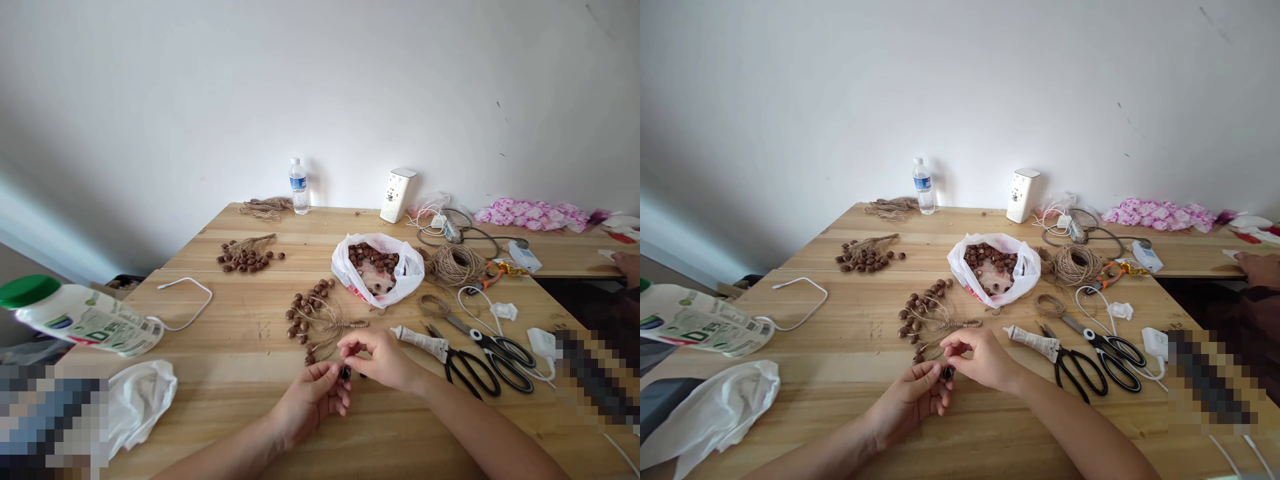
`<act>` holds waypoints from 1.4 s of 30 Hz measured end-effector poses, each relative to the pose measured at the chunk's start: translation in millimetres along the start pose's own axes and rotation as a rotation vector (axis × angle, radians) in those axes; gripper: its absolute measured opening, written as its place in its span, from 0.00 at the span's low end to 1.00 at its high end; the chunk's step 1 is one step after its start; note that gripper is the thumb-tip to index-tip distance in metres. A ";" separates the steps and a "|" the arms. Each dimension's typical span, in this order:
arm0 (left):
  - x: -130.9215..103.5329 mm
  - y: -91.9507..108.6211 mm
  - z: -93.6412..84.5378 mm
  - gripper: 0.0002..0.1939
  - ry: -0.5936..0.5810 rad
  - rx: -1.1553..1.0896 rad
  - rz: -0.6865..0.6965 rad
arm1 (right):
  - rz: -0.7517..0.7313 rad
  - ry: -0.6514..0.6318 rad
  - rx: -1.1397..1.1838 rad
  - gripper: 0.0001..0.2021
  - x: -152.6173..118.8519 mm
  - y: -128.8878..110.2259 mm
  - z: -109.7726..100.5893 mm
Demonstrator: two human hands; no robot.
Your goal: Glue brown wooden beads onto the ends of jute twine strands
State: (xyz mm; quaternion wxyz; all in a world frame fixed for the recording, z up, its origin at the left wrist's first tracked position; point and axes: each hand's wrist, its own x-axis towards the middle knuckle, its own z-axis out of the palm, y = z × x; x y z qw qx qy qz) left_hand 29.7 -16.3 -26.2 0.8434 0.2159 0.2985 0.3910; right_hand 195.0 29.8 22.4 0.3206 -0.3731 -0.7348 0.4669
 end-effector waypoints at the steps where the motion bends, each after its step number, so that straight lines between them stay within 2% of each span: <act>1: 0.1 0.1 0.0 0.09 0.002 0.002 -0.001 | -0.005 -0.006 0.004 0.09 0.0 0.9 -0.2; 16: 0.2 -0.1 1.9 0.10 0.015 0.050 0.005 | -0.026 -0.058 -0.067 0.12 -0.5 -2.9 -2.1; 29: 1.4 -5.0 -4.6 0.10 0.048 0.122 0.035 | -0.016 -0.093 -0.120 0.14 -3.7 -9.5 -1.1; 42: 1.2 -4.5 -3.9 0.12 0.073 0.158 0.018 | -0.010 -0.106 -0.118 0.15 -4.9 -3.1 -0.8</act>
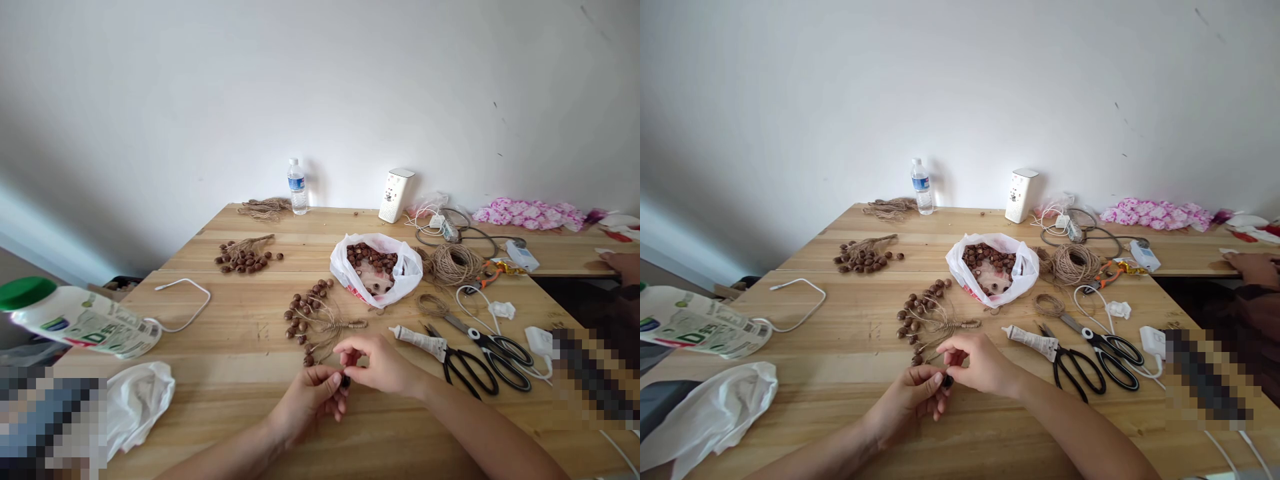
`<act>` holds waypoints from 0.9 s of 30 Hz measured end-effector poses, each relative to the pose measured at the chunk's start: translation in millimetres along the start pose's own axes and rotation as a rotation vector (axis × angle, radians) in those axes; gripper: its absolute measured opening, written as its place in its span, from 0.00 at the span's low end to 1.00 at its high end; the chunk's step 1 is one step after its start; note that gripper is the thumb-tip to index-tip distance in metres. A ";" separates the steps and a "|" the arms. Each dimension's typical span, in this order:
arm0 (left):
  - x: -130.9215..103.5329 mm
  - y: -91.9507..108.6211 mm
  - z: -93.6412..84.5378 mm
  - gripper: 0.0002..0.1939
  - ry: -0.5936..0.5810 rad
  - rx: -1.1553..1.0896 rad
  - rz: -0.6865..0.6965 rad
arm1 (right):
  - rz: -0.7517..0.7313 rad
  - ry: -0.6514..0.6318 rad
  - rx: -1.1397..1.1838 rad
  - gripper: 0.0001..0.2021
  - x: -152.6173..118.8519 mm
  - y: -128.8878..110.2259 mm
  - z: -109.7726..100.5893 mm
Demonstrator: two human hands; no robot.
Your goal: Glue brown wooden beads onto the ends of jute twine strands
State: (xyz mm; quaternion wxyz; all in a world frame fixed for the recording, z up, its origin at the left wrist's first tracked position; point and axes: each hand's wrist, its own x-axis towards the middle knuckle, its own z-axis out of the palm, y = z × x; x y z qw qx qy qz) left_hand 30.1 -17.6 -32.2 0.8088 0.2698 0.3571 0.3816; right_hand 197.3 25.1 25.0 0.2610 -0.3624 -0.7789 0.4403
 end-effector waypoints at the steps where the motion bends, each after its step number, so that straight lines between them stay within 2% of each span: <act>1: -0.2 0.3 0.3 0.12 0.000 -0.003 -0.004 | 0.001 -0.001 -0.002 0.15 0.0 -0.2 -0.1; 18: -0.6 2.0 3.2 0.11 -0.016 -0.092 -0.047 | 0.042 0.004 -0.026 0.10 0.1 -10.9 -5.8; 23: 0.5 1.7 1.8 0.11 -0.034 -0.118 -0.046 | 0.047 0.020 -0.026 0.09 1.2 -9.2 -4.6; 27: 0.1 2.5 2.3 0.12 -0.035 -0.132 -0.051 | 0.061 0.073 -0.119 0.09 1.4 -6.7 -9.6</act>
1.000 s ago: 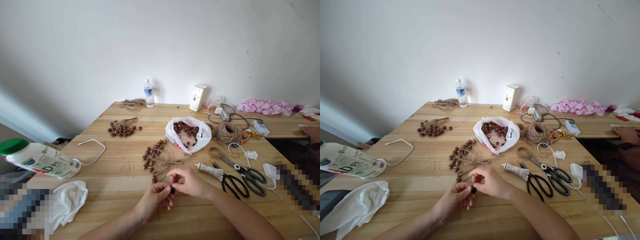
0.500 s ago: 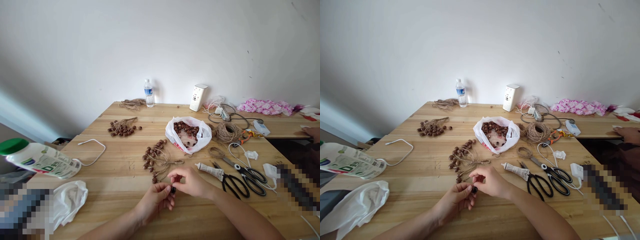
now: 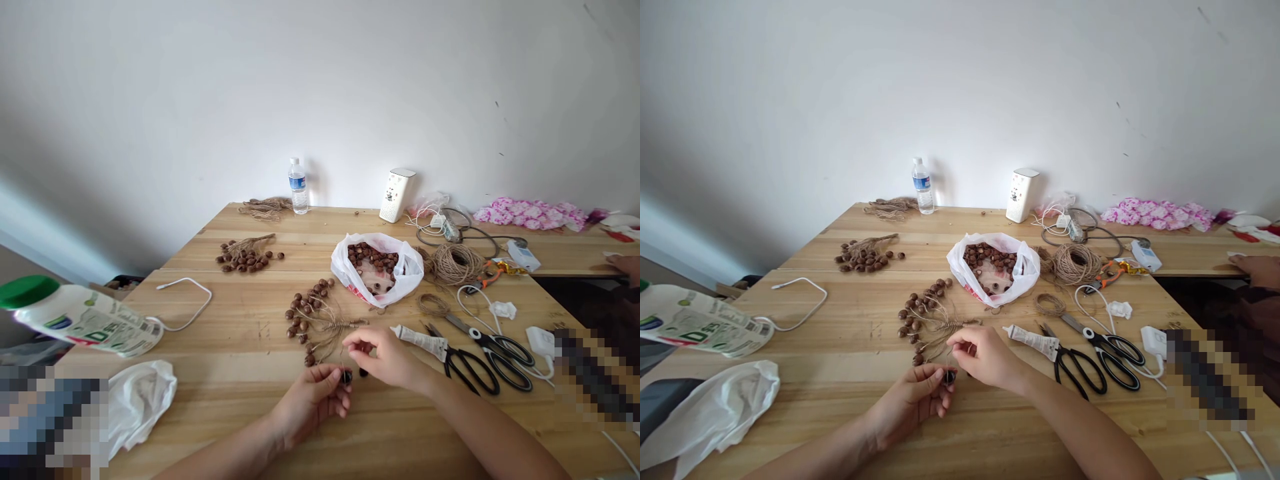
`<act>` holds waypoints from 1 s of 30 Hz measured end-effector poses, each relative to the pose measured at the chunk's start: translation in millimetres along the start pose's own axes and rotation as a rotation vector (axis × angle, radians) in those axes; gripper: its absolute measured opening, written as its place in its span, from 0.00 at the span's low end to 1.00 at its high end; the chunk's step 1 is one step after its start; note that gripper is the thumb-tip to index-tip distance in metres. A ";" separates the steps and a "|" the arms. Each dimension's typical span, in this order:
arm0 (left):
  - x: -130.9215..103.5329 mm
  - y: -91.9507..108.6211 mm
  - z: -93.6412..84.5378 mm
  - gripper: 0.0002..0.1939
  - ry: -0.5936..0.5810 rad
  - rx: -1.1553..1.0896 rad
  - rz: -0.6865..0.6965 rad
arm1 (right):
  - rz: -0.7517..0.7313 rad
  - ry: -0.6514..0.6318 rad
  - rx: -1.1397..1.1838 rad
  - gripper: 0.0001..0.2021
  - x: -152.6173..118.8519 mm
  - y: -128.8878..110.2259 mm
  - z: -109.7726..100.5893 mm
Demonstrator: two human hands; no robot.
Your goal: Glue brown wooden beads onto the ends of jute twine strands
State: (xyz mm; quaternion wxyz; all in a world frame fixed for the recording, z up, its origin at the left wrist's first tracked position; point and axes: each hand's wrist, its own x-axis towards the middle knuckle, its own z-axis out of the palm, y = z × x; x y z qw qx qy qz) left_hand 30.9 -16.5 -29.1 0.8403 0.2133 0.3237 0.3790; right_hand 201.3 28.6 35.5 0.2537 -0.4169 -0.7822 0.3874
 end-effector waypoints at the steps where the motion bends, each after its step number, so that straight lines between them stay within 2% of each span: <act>1: -0.1 0.1 0.3 0.12 0.001 -0.003 -0.001 | 0.007 0.008 -0.040 0.09 -0.5 1.1 -3.0; 3: -0.2 0.2 0.6 0.12 0.005 -0.009 0.001 | 0.027 -0.026 -0.134 0.09 -2.8 3.9 -10.4; 6: 0.3 -0.2 0.3 0.12 0.008 -0.015 0.004 | 0.061 -0.195 -0.317 0.12 -8.8 9.1 -19.3; 9: 0.7 -0.7 -0.4 0.12 0.007 -0.020 0.002 | 0.078 -0.344 -0.516 0.18 -13.3 12.2 -18.4; 12: 0.4 -0.7 -0.1 0.12 0.012 -0.020 0.001 | 0.095 -0.411 -0.647 0.13 -13.6 11.7 -9.6; 15: -0.9 0.2 1.6 0.12 0.014 -0.016 0.011 | 0.088 -0.387 -0.664 0.07 -13.2 12.5 -1.6; 20: -2.1 1.5 2.8 0.11 0.031 -0.010 -0.002 | 0.049 -0.171 -0.414 0.08 -18.1 26.8 4.2; 22: -1.7 1.3 2.1 0.12 0.028 -0.011 -0.001 | 0.082 -0.076 -0.244 0.07 -19.8 33.8 6.4; 25: -1.1 1.1 1.5 0.12 0.022 -0.010 0.004 | 0.267 -0.074 0.227 0.04 -19.8 39.5 8.5; 27: -1.1 1.3 2.0 0.12 0.027 -0.008 0.002 | 0.362 -0.113 0.542 0.08 -18.7 39.6 7.8; 30: -1.7 1.8 3.1 0.12 0.038 -0.005 -0.003 | 0.359 -0.092 0.769 0.12 -17.3 38.0 4.7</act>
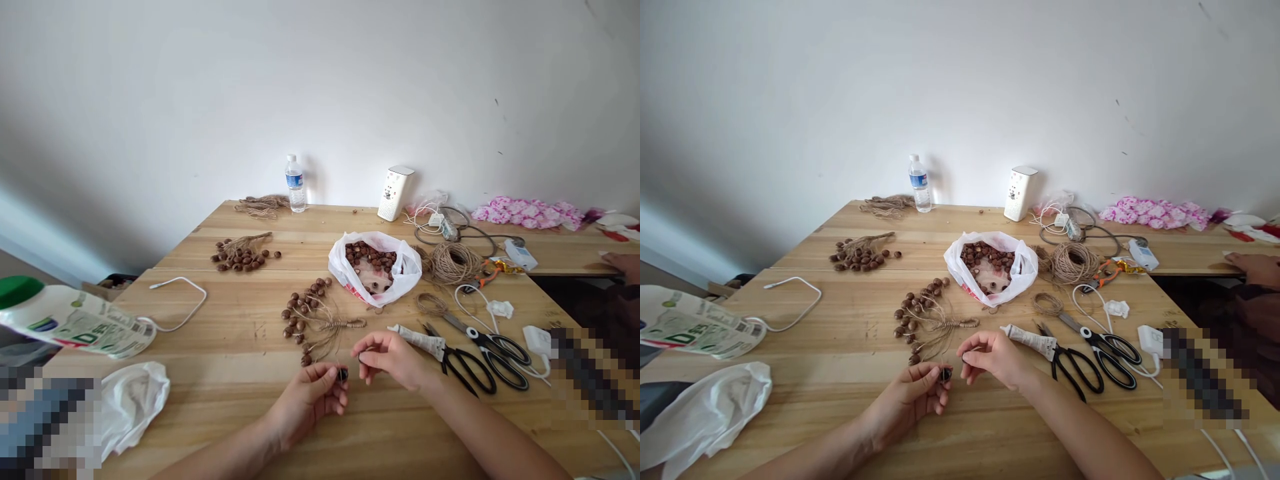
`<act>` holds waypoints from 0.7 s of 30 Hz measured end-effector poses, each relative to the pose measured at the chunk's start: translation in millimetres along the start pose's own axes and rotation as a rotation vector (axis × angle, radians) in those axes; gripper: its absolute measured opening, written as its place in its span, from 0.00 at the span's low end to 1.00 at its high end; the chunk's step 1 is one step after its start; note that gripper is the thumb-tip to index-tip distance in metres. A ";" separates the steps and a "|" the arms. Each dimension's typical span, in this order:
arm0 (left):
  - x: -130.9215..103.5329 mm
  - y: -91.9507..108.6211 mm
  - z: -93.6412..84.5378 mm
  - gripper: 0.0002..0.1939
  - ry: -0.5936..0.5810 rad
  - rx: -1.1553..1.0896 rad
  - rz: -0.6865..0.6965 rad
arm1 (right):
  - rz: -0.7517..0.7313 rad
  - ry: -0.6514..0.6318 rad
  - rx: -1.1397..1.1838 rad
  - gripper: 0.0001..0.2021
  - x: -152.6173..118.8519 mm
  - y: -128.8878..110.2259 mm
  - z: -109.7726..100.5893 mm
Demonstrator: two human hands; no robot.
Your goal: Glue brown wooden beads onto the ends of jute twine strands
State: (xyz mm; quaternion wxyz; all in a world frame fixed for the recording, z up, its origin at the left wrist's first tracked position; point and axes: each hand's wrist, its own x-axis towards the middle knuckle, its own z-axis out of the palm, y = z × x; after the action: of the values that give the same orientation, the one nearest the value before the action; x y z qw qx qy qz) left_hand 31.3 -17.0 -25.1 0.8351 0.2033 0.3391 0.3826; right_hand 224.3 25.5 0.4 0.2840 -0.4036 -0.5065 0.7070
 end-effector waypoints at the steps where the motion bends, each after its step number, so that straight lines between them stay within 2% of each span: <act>1: -0.2 0.1 0.2 0.12 0.003 -0.001 0.000 | -0.019 -0.002 0.039 0.13 -0.1 -0.7 -0.6; 8: -0.2 0.7 0.2 0.12 0.001 -0.002 0.005 | -0.036 -0.108 0.173 0.16 -2.0 -1.5 -2.8; 17: 0.3 1.1 0.6 0.12 -0.024 0.012 0.006 | -0.033 -0.141 0.117 0.14 -5.6 -8.1 0.7; 21: 0.5 1.0 -0.5 0.12 -0.027 0.003 0.008 | 0.008 -0.181 0.192 0.14 -6.1 -7.7 -0.1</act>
State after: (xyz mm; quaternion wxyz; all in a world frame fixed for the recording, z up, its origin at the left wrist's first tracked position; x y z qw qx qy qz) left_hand 30.7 -16.0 -25.1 0.8377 0.2109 0.3277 0.3826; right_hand 227.5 23.1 9.5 0.2717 -0.3114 -0.4583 0.7869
